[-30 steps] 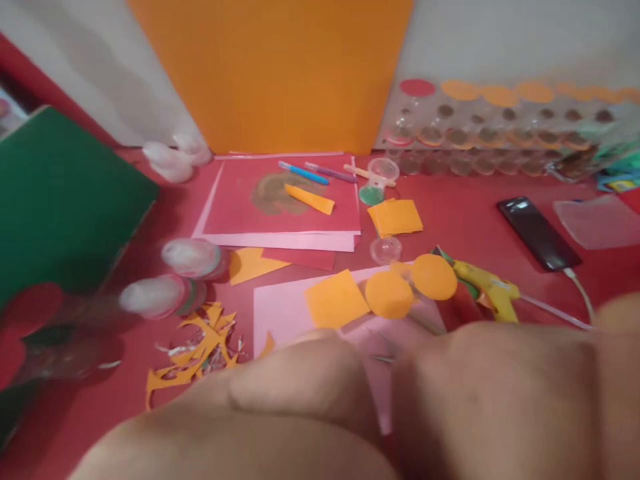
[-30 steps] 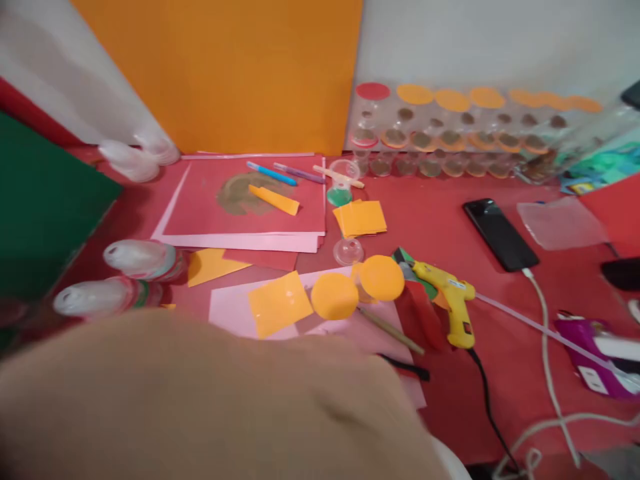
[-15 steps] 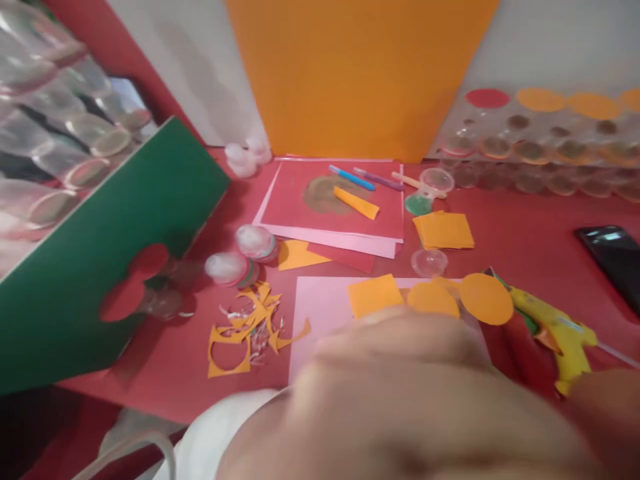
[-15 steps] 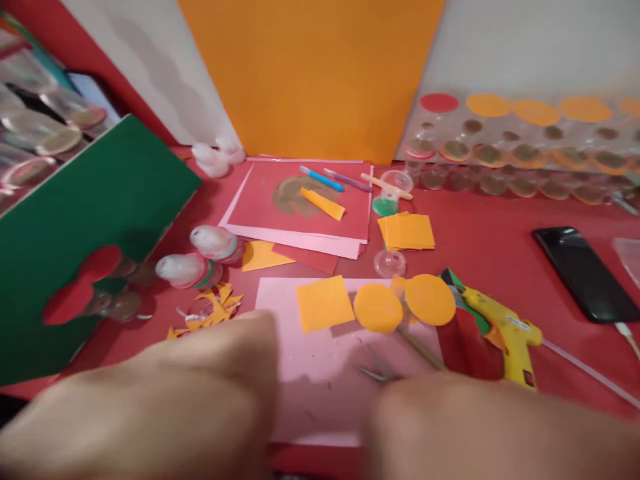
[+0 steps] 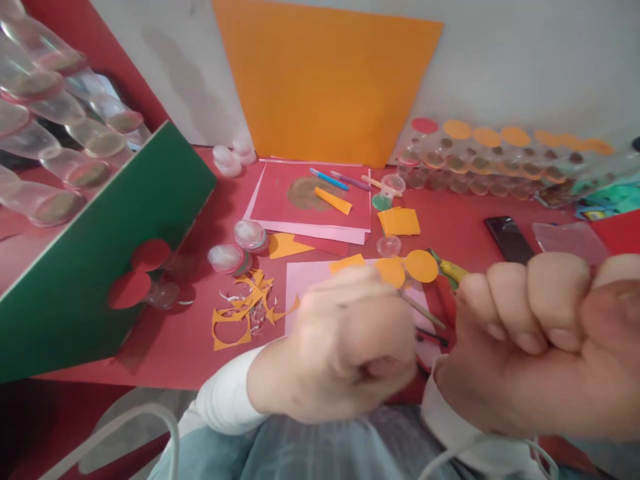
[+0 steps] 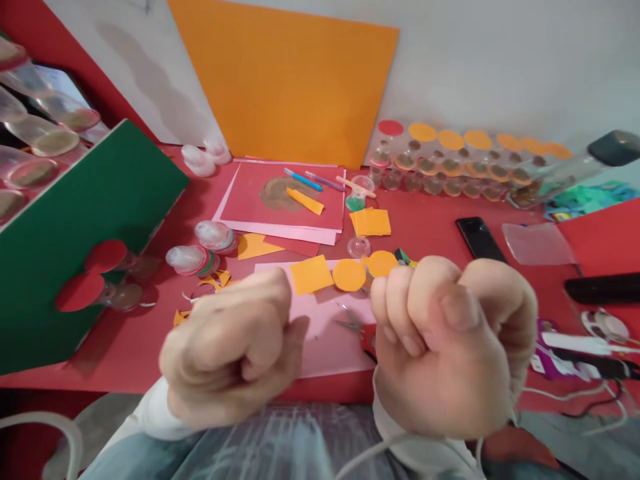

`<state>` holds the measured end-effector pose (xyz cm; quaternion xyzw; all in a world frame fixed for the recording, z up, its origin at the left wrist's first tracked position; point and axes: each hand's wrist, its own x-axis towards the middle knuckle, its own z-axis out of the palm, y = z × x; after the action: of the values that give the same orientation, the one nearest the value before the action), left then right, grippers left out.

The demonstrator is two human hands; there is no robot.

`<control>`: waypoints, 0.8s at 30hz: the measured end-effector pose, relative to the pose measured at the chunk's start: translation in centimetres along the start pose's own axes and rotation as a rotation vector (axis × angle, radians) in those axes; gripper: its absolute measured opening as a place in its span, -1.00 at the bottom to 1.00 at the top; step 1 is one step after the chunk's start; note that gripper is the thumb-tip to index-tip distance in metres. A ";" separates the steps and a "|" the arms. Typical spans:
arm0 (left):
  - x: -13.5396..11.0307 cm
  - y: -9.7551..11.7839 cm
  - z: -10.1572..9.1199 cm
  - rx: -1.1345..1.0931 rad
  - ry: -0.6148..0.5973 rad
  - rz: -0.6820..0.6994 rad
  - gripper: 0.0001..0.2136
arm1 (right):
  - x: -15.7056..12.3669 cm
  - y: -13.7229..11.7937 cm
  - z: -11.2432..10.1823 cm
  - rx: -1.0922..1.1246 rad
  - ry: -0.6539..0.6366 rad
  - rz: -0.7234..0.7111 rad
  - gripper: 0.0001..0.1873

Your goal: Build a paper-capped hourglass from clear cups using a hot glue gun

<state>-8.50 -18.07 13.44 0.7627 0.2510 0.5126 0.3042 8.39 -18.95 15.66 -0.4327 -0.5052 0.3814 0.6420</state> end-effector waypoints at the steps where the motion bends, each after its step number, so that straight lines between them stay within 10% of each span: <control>1: -0.1 -0.3 -0.2 0.003 0.037 0.012 -0.63 | 0.1 0.2 0.3 0.143 0.107 -0.033 -0.35; 8: -1.9 -5.7 -0.9 -0.036 0.172 -0.292 -0.89 | -1.0 3.8 -0.6 0.275 0.205 -0.098 -0.29; 16: -5.2 -12.8 -2.7 0.021 -0.281 -0.463 -0.04 | -2.0 8.7 -0.2 0.138 0.195 -0.317 -0.54; 24: -6.3 -13.8 -0.3 0.287 -0.300 -0.425 -0.50 | -2.7 11.1 -0.3 0.052 0.276 -0.289 -0.57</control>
<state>-11.98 -12.84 -0.37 0.7954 0.4273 0.2782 0.3276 7.55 -17.81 4.35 -0.3872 -0.4594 0.2353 0.7640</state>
